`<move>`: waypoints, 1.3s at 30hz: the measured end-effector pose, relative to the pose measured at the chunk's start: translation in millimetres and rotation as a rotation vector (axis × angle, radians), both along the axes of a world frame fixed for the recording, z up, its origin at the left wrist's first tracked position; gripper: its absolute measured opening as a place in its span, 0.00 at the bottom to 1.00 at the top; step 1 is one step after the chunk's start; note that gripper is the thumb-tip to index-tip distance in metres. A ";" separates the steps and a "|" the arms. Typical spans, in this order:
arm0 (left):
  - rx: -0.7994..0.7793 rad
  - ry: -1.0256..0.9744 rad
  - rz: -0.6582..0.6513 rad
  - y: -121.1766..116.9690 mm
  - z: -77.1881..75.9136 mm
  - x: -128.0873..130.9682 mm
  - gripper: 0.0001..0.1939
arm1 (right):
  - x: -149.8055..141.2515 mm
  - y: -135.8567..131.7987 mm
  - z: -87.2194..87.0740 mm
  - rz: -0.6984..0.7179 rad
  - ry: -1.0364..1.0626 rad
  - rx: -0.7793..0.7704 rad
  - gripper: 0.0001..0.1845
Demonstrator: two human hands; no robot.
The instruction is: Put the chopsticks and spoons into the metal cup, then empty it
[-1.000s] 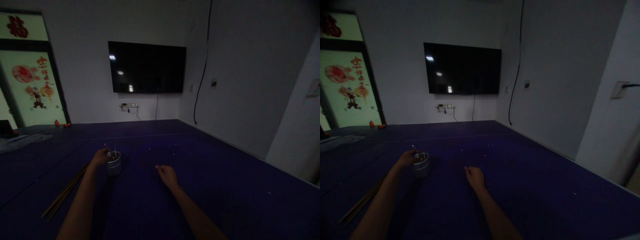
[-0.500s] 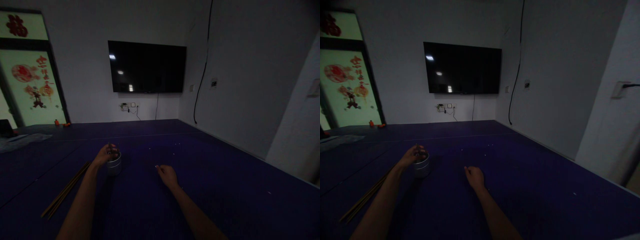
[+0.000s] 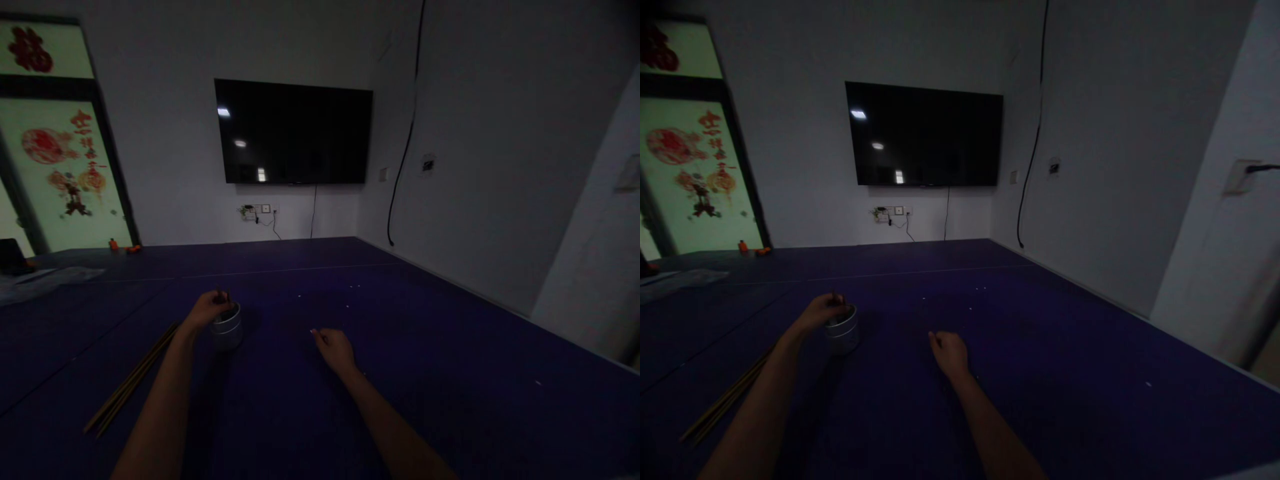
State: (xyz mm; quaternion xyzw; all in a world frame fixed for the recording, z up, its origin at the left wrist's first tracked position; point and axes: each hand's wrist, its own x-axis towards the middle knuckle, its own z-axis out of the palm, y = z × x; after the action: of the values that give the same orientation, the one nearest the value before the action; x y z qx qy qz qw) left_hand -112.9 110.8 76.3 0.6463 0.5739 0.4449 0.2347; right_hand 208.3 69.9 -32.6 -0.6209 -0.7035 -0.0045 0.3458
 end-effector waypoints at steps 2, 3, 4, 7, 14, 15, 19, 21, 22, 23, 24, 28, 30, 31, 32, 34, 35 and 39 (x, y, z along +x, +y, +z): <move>-0.006 0.059 0.037 1.7 3.9 -2.7 0.12 | 0.0 -0.1 0.0 0.003 -0.001 -0.003 0.27; -0.011 0.089 0.058 2.5 6.1 -4.4 0.11 | 0.0 -0.1 0.1 0.004 -0.001 -0.004 0.27; -0.018 0.119 0.078 3.0 8.3 -6.3 0.10 | 0.0 -0.1 0.2 0.006 -0.001 -0.005 0.27; -0.049 0.193 0.123 3.7 13.2 -10.9 0.05 | -0.1 0.2 0.6 0.005 -0.004 -0.008 0.27; -0.076 0.272 0.166 1.9 15.2 -11.6 0.03 | -0.5 0.7 1.1 -0.011 -0.004 -0.017 0.27; -0.074 0.273 0.169 1.4 15.1 -10.8 0.02 | -0.6 0.6 1.2 -0.011 -0.003 -0.019 0.27; -0.067 0.266 0.176 0.0 14.8 -7.4 0.02 | -0.5 -0.5 1.4 -0.006 0.001 -0.027 0.26; -0.067 0.264 0.177 -0.1 15.1 -6.6 0.02 | -0.6 -1.0 1.6 -0.002 0.003 -0.031 0.26; -0.068 0.264 0.178 0.0 15.4 -6.5 0.02 | -0.6 -1.2 1.7 0.002 0.004 -0.033 0.26; -0.069 0.265 0.179 0.2 15.7 -6.6 0.02 | -0.6 -1.4 1.9 0.006 0.004 -0.034 0.26; -0.070 0.266 0.180 0.3 16.1 -6.9 0.01 | -0.6 -1.4 2.0 0.009 0.004 -0.035 0.26; -0.060 0.261 0.172 -0.3 16.7 -8.4 0.02 | -0.4 -0.9 2.6 0.007 -0.001 -0.036 0.27; -0.052 0.251 0.159 -1.3 16.5 -8.7 0.03 | -0.3 -0.5 2.8 0.001 -0.004 -0.034 0.27; -0.049 0.246 0.150 -1.8 16.3 -8.7 0.04 | -0.2 -0.4 2.8 0.000 -0.005 -0.033 0.27; -0.046 0.240 0.140 -2.3 16.1 -8.7 0.05 | -0.2 -0.3 2.7 0.000 -0.006 -0.032 0.27; -0.045 0.231 0.119 -2.9 15.5 -8.4 0.07 | -0.1 -0.2 2.5 0.001 -0.006 -0.032 0.27; -0.044 0.228 0.112 -3.0 15.1 -8.2 0.07 | -0.1 -0.3 2.3 0.002 -0.006 -0.032 0.27; -0.041 0.222 0.094 -1.1 12.8 -6.9 0.07 | 0.2 -0.9 2.1 0.008 -0.004 -0.036 0.27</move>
State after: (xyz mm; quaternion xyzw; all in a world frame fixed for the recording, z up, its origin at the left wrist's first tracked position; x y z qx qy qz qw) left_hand -119.7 109.7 89.2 0.6589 0.6349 0.3695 0.1618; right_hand 208.5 69.0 -30.5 -0.6244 -0.7065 0.0083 0.3331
